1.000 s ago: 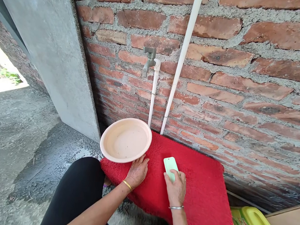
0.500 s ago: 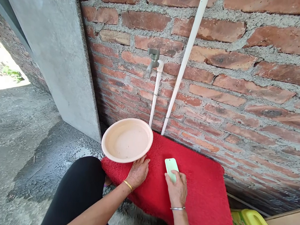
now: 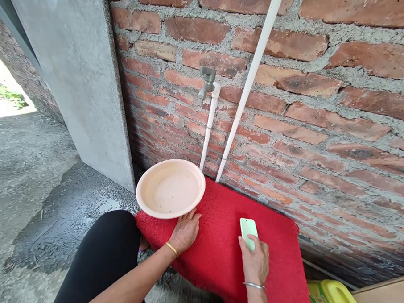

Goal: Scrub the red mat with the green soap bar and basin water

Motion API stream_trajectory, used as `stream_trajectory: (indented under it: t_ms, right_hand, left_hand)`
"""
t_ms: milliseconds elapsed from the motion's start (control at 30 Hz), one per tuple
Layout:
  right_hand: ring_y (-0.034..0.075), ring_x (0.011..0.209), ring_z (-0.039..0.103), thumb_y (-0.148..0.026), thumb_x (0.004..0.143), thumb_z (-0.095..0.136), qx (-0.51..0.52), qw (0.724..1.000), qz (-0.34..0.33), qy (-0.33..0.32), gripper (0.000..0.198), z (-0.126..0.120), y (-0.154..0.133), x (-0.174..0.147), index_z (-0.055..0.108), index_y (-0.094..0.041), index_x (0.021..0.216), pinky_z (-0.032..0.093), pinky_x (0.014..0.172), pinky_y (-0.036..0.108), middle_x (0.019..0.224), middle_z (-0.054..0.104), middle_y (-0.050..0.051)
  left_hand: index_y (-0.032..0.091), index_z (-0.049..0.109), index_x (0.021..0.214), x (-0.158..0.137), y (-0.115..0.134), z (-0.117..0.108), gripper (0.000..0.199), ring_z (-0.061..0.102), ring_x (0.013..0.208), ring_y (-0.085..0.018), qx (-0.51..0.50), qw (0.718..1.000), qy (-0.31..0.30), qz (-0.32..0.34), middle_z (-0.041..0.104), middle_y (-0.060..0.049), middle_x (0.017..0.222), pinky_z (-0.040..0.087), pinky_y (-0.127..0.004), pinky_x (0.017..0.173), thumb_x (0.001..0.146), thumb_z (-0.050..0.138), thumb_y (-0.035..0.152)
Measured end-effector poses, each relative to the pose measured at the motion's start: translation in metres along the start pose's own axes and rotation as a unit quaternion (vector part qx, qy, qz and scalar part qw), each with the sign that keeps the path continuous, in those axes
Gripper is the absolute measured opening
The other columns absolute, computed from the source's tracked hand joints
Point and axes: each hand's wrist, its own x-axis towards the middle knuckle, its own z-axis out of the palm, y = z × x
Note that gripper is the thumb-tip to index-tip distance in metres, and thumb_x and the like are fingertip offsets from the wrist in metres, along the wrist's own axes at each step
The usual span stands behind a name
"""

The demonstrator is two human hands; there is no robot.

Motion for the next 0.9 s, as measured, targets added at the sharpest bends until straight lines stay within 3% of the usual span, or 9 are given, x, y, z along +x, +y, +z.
stream_trajectory:
  t_ms: [233, 567, 900]
  right_hand:
    - [0.028, 0.093, 0.058, -0.071, 0.066, 0.058, 0.069, 0.996, -0.048, -0.015, 0.056, 0.017, -0.01, -0.016, 0.072, -0.024, 0.092, 0.046, 0.085, 0.041, 0.095, 0.056, 0.005]
    - [0.023, 0.088, 0.059, -0.061, 0.076, 0.06, 0.087, 0.981, -0.164, -0.064, 0.04, 0.039, -0.036, -0.048, 0.071, -0.025, 0.09, 0.047, 0.083, 0.036, 0.091, 0.056, 0.003]
    - [0.024, 0.088, 0.061, -0.063, 0.075, 0.059, 0.072, 0.983, -0.16, -0.062, 0.043, 0.036, -0.032, -0.042, 0.071, -0.026, 0.092, 0.047, 0.081, 0.036, 0.092, 0.056, 0.003]
  left_hand:
    - [0.015, 0.06, 0.129, 0.0, -0.001, 0.001, 0.04, 0.048, 0.132, -0.029, 0.008, 1.0, 0.0, 0.0, 0.053, -0.016, 0.141, 0.036, -0.046, 0.112, 0.092, 0.044, 0.016]
    - [0.016, 0.059, 0.13, 0.0, 0.0, 0.001, 0.041, 0.049, 0.131, -0.028, -0.001, 1.0, -0.001, -0.002, 0.056, -0.013, 0.139, 0.037, -0.047, 0.111, 0.092, 0.044, 0.016]
    - [0.017, 0.059, 0.13, 0.0, 0.0, 0.001, 0.041, 0.05, 0.13, -0.028, -0.011, 1.0, -0.001, -0.003, 0.055, -0.014, 0.14, 0.037, -0.047, 0.111, 0.092, 0.045, 0.015]
